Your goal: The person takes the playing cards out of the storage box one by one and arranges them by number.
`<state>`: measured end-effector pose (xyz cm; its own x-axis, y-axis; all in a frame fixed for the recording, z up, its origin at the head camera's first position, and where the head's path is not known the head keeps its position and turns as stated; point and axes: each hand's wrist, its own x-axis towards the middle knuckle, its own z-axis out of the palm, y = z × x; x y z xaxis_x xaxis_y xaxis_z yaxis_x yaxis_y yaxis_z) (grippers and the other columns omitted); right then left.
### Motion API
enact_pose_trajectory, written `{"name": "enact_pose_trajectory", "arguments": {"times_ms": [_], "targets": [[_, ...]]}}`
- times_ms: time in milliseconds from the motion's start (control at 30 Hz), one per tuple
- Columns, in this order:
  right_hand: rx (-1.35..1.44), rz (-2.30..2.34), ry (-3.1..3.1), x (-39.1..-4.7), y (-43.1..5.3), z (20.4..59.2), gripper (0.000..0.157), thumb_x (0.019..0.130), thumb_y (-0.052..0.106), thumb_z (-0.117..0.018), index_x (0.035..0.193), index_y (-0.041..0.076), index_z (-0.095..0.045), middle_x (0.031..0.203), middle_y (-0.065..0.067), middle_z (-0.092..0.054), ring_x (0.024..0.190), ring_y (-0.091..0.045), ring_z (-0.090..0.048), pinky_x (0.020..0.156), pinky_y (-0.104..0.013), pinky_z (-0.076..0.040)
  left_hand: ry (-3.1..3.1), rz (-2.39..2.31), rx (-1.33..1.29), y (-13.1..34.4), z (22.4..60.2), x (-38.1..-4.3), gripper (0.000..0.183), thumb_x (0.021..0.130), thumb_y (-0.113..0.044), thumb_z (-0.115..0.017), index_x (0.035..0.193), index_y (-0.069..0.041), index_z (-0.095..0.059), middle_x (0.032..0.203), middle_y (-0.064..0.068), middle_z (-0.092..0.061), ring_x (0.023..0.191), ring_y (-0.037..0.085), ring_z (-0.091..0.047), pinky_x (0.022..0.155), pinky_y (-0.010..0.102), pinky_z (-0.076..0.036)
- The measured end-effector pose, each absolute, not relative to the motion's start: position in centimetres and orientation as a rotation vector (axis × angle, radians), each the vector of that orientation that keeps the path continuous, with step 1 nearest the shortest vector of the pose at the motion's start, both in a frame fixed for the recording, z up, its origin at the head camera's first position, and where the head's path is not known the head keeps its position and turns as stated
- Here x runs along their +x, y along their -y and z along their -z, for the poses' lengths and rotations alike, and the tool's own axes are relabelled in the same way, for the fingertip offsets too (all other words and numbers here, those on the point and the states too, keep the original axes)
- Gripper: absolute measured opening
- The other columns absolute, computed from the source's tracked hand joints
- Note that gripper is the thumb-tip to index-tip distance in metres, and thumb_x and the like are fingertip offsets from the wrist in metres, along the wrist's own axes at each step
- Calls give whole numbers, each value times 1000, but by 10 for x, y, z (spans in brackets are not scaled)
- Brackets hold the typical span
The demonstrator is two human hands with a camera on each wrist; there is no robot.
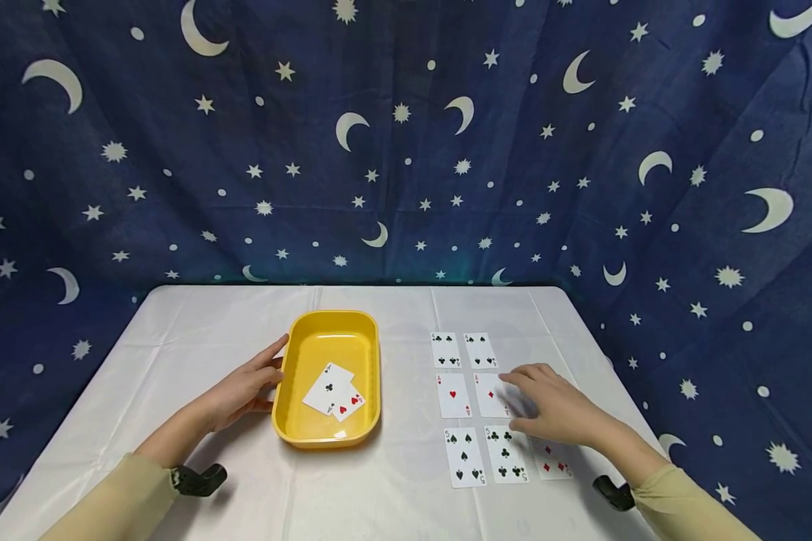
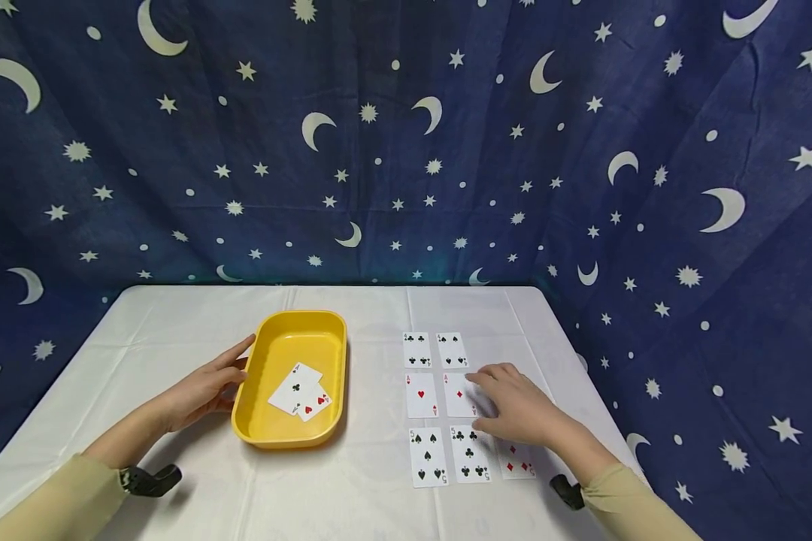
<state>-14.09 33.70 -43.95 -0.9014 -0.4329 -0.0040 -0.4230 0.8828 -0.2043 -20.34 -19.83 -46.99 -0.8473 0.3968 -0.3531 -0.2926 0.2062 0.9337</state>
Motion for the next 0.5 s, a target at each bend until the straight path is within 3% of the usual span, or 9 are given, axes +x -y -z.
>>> {"name": "enact_pose_trajectory", "arguments": {"times_ms": [500], "targets": [[-948, 306, -2953, -185, -213, 418, 81, 88, 55, -72, 157, 22, -44, 149, 1, -50, 138, -22, -40, 113, -49, -35, -1981, -1669, 61, 195, 468, -204, 78, 103, -15, -49, 166, -33, -6, 168, 22, -14, 130, 37, -48, 90, 42, -56]]}}
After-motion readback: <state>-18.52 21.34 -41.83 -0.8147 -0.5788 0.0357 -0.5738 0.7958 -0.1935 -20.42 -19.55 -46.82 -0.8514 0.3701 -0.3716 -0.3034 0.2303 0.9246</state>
